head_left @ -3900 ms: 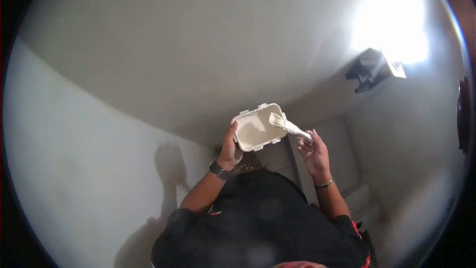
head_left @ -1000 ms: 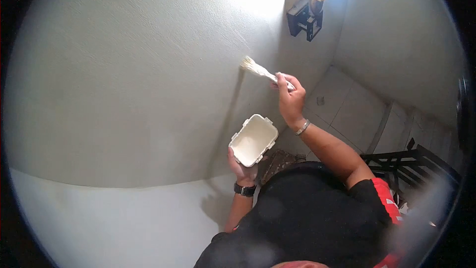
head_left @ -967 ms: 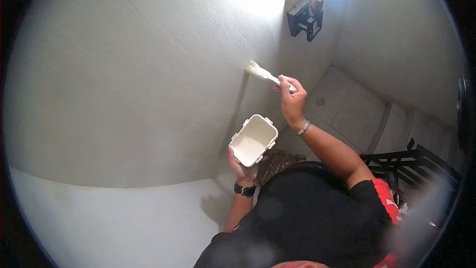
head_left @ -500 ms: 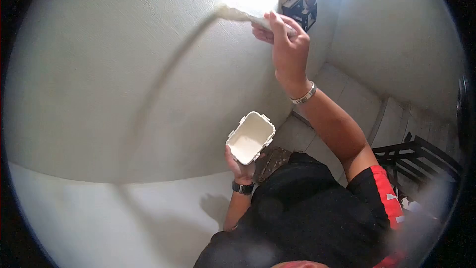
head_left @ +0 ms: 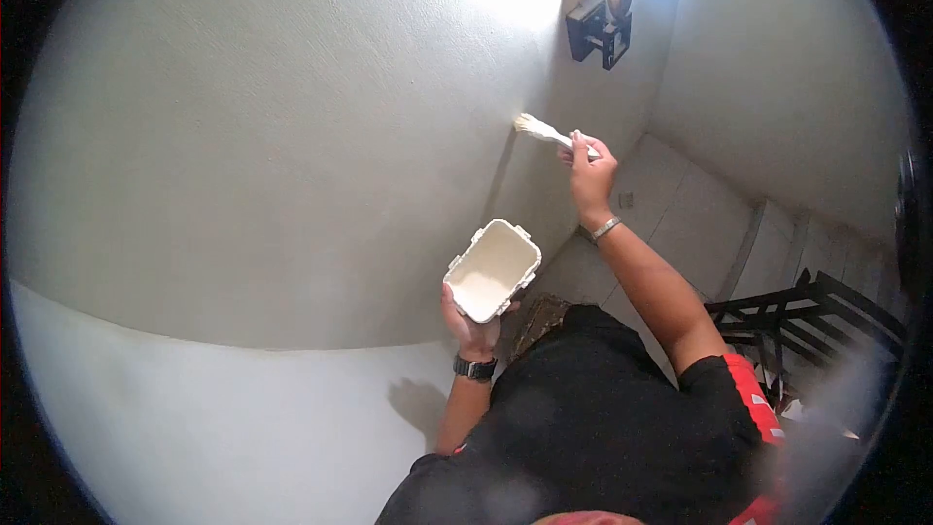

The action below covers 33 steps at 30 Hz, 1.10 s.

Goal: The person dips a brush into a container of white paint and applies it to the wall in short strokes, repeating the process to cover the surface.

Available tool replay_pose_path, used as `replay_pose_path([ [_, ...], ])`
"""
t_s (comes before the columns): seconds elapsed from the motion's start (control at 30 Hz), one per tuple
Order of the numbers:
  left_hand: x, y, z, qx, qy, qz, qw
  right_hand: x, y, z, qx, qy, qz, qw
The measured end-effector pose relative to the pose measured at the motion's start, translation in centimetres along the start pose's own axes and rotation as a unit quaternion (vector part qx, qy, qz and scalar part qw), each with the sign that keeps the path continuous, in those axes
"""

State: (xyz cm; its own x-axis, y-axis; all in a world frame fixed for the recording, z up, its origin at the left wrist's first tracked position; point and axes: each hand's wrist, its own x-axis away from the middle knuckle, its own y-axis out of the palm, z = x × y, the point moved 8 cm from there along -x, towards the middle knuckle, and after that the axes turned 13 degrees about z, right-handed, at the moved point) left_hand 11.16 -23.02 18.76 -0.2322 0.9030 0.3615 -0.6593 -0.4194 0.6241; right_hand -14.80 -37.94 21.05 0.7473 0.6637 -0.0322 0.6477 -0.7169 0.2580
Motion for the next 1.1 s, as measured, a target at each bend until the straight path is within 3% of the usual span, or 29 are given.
replay_pose_path([
  [0.1, 0.2, -0.1, -0.4, 0.004, -0.006, 0.003, 1.000, -0.7, -0.2, -0.2, -0.013, 0.013, 0.027, 0.999],
  [0.17, 0.2, 0.0, -0.6, 0.006, -0.012, 0.013, 1.000, -1.5, 2.1, -3.4, 0.017, -0.068, 0.005, 0.998],
  [0.33, 0.2, 0.1, -0.5, -0.024, 0.016, -0.001, 1.000, -0.4, 6.6, -16.3, -0.125, -0.109, -0.028, 0.986],
  [0.4, 0.1, 0.1, -0.5, -0.009, 0.017, -0.016, 1.000, 0.4, 7.2, -19.8, -0.242, -0.129, -0.058, 0.960],
  [0.57, 1.8, 0.0, -0.7, 0.041, -0.021, -0.013, 0.999, 2.5, 3.8, -19.4, -0.241, -0.129, -0.064, 0.960],
  [0.7, 3.3, -0.5, -0.6, -0.018, 0.001, -0.011, 1.000, 1.2, 1.5, -9.2, -0.100, -0.093, -0.045, 0.990],
  [0.83, 3.0, -0.5, -0.7, 0.058, -0.024, -0.014, 0.998, -0.2, -1.8, -2.4, -0.040, -0.051, -0.011, 0.998],
  [0.93, 2.9, -0.7, -1.0, 0.054, -0.026, -0.013, 0.998, -0.2, -1.9, -3.0, -0.058, -0.018, 0.016, 0.998],
  [1.0, 3.0, -0.6, -1.0, 0.036, -0.020, -0.015, 0.999, -0.3, -0.1, -6.5, -0.015, -0.059, 0.006, 0.998],
  [1.1, 3.5, 0.0, -0.7, 0.032, -0.014, -0.011, 0.999, 1.0, 3.7, -14.7, -0.133, -0.087, -0.036, 0.987],
])
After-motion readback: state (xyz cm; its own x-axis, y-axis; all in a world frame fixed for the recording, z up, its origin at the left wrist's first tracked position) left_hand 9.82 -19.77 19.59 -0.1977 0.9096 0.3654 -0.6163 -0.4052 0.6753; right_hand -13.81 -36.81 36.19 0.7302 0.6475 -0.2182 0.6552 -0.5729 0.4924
